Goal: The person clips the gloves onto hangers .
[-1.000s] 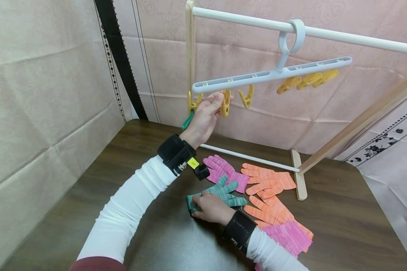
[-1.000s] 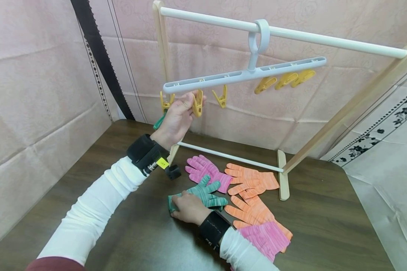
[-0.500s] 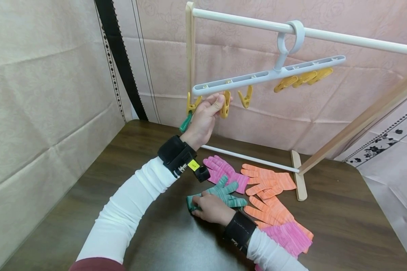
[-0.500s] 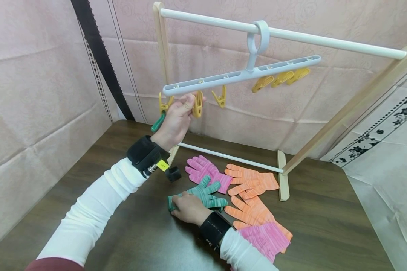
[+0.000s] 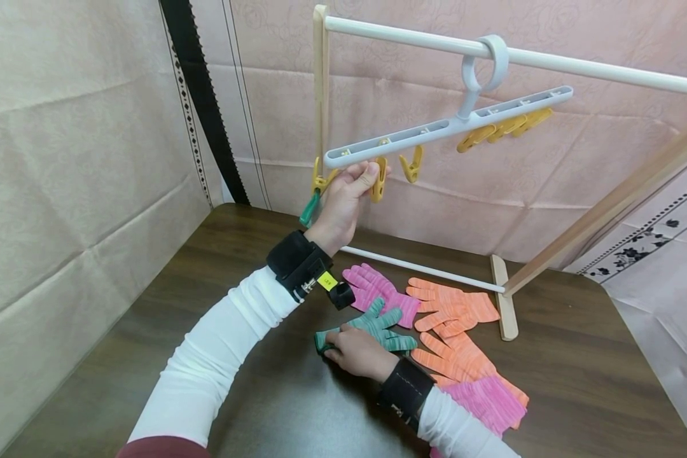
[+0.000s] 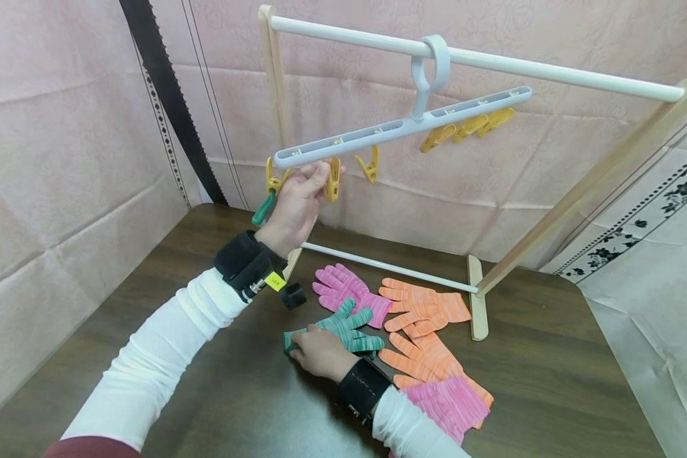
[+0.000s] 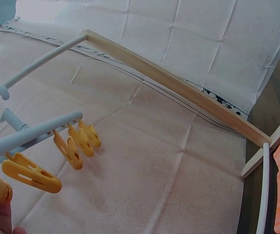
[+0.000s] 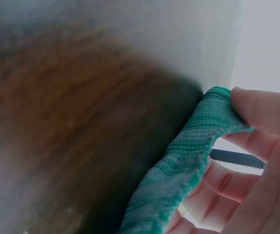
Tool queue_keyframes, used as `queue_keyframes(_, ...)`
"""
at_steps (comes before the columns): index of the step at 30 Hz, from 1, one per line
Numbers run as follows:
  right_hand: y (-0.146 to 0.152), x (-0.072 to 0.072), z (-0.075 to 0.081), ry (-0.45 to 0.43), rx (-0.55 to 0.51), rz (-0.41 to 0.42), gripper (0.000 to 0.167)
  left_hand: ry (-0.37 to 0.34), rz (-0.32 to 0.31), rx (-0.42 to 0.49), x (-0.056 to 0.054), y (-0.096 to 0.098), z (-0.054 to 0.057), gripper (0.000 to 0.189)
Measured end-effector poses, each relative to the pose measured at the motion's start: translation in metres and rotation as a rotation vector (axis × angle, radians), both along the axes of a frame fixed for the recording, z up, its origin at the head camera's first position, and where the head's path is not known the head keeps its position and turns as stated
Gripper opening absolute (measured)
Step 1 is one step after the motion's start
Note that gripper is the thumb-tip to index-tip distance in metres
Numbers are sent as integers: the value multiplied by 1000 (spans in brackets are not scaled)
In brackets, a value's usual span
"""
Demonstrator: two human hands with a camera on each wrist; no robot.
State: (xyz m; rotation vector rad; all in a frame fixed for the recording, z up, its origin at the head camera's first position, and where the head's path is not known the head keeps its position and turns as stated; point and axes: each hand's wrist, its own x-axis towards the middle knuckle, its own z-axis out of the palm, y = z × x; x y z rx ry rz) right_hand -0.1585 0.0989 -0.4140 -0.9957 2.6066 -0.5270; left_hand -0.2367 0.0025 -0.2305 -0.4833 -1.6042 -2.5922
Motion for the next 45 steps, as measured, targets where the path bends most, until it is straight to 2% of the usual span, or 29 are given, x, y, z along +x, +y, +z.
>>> queue_keyframes(11, 1, -1, 1, 20, -44, -8, 14, 1, 26, 18, 0, 0, 1, 18)
queue_keyframes(18, 5, -3, 1, -37, -126, -49, 12, 1, 31, 37, -2, -1, 1, 14)
queue_keyframes(31, 17, -2, 8, -41, -172, -80, 13, -20, 48, 17, 0, -1, 2, 24)
queue_keyframes(39, 24, -2, 18, 90, -228, -100, 10, -31, 51, 23, 0, -1, 2, 22)
queue_keyframes(45, 28, -6, 32, 101, -300, -158, 12, -36, 48, 24, 0, -1, 3, 19)
